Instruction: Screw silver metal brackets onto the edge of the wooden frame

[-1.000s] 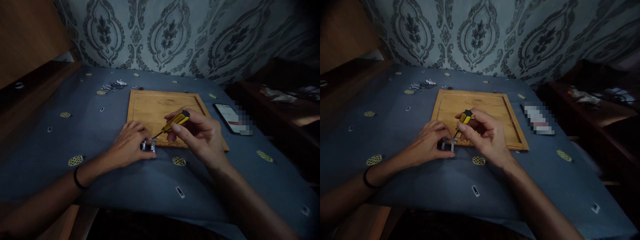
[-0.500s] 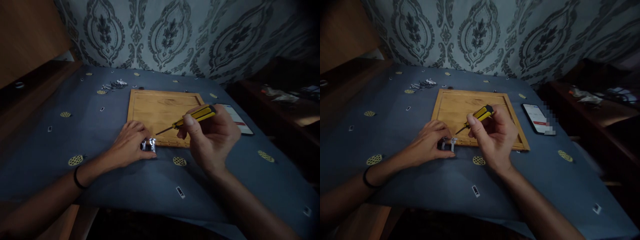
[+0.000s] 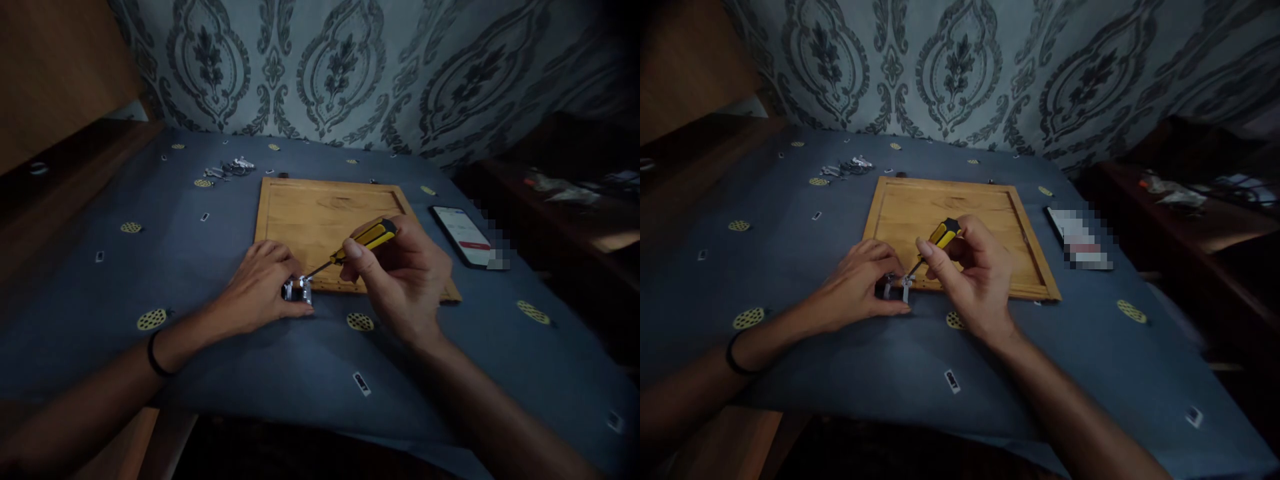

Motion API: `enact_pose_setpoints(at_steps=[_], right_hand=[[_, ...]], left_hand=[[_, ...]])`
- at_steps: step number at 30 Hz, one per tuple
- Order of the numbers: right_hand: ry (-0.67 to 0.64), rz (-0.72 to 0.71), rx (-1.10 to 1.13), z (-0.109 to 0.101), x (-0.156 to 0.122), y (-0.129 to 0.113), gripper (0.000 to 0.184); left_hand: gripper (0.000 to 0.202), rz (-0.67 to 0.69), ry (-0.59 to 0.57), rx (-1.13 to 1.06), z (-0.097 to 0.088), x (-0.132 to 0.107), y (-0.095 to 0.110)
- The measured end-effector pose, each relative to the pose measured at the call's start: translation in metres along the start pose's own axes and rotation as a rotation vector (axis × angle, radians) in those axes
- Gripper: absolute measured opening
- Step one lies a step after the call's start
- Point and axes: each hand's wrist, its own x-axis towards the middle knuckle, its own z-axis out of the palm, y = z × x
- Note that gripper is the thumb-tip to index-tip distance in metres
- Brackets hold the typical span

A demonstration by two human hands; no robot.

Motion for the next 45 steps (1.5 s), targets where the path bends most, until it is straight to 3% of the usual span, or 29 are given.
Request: enact_pose_setpoints(at_steps=[12,19,24,27,32,35,45], right_hand=[[-0.071,0.01,-0.023,-0.002,0.0,-0.001,0.029],[-0.343,0.021,0.005,-0.016,0.012,-0.006,0.023],[-0.409,0.051,0.04,-0.02,0.016,-0.009,0.03],[-0.337,0.07,0.042,-0.013,0.012,-0.004,0.03],[0.035,-0.004,0.073,0.001,-0.002,0.002,0.034],[0.167,-0.101,0.117,0.001,-0.001,0.001,0.028],[-0.008,-0.026,-0.103,-0.003,0.0,0.0,0.035]], left_hand=[[0.046,0.001,-0.006,0.006,-0.001,0.0,0.0],[0.042,-0.019,0.002,-0.011,0.0,0.0,0.0],[0.043,-0.027,-0.012,-0.016,-0.001,0.001,0.001],[0.043,-0.029,-0.019,-0.011,-0.002,0.001,0.002],[0.046,-0.007,0.0,0.003,-0.001,0.001,0.001],[0.046,-0.005,0.008,-0.004,-0.001,0.0,0.0],[0.046,0.005,0.012,0.006,0.001,0.0,-0.001]])
